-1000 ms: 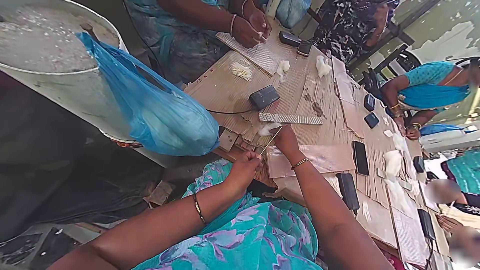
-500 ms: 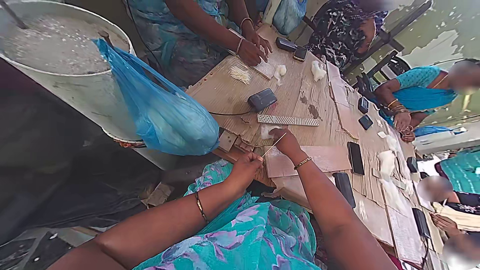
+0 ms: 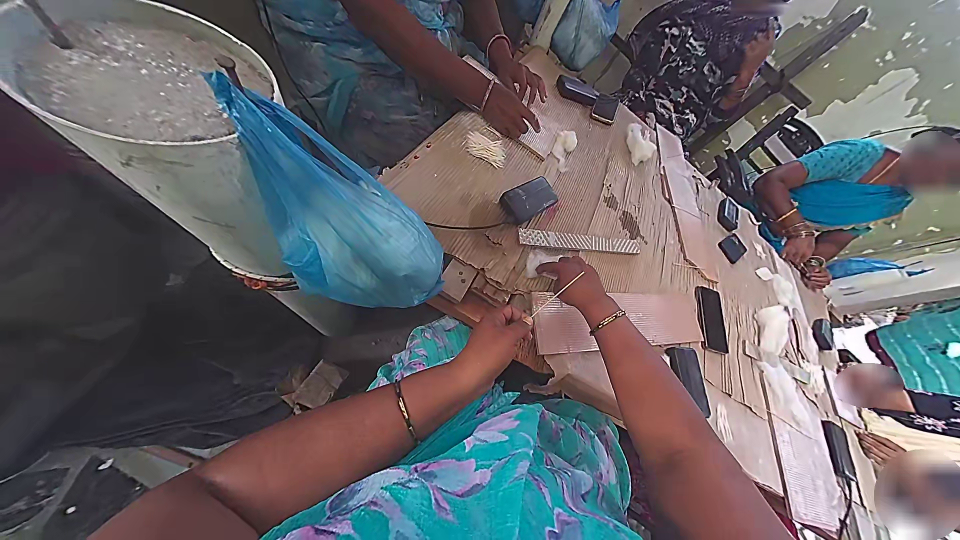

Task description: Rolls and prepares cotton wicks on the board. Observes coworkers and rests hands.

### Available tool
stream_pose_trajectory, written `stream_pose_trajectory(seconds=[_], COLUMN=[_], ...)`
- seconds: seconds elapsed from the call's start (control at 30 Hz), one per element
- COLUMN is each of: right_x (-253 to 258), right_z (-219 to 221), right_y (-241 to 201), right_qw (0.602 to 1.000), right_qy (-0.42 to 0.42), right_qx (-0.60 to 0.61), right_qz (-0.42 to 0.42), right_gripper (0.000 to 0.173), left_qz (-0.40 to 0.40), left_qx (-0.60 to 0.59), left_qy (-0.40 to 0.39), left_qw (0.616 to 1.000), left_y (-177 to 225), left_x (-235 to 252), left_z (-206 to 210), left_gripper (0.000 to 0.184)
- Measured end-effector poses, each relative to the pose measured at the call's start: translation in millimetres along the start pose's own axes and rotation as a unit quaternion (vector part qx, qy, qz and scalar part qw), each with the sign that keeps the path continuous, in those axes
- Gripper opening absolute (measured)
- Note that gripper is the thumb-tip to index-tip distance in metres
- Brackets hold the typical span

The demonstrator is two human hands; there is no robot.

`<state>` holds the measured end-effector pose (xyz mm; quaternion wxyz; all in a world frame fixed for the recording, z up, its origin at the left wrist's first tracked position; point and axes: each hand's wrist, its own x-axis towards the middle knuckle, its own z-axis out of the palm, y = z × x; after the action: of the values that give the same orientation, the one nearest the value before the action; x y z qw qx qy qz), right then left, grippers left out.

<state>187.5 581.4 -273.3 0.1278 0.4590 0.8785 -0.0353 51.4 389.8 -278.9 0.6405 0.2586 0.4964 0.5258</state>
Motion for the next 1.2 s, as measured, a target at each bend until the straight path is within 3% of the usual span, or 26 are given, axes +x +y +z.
stream_pose_trajectory(seconds=[0.2,0.3,0.4,0.5,1.0,1.2], right_x=[-8.6,-5.7,-7.6,-14.3,-6.7,-9.6], right_z=[-19.9,-14.9,-6.7,-1.2,10.1,-5.6], right_y=[-0.9,9.1,21.9,29.9,30.4,32.5], right_qw=[0.991,0.991,1.000,0.994,0.983,0.987], right_qy=[-0.104,-0.100,-0.011,0.041,-0.002,-0.055], right_qx=[-0.086,-0.091,0.009,0.097,0.120,0.117], right_qz=[0.011,-0.003,-0.011,0.043,0.142,0.094], right_gripper=[0.064,0.075,0.054,0.039,0.036,0.042], left_qz=[0.004,0.014,0.019,0.024,0.022,0.026], left_qx=[0.022,0.045,0.056,0.056,0.077,0.089], left_qy=[-0.013,-0.011,-0.004,-0.005,-0.030,-0.040], left_qw=[1.000,0.999,0.998,0.998,0.996,0.995], left_y=[-2.0,-2.8,-3.0,-3.5,-4.2,-4.7], left_x=[0.8,2.8,4.7,4.2,1.7,0.7], left_z=[-0.1,-1.1,-3.4,-2.7,-0.2,-0.4], left_gripper=[0.008,0.010,0.011,0.011,0.009,0.011])
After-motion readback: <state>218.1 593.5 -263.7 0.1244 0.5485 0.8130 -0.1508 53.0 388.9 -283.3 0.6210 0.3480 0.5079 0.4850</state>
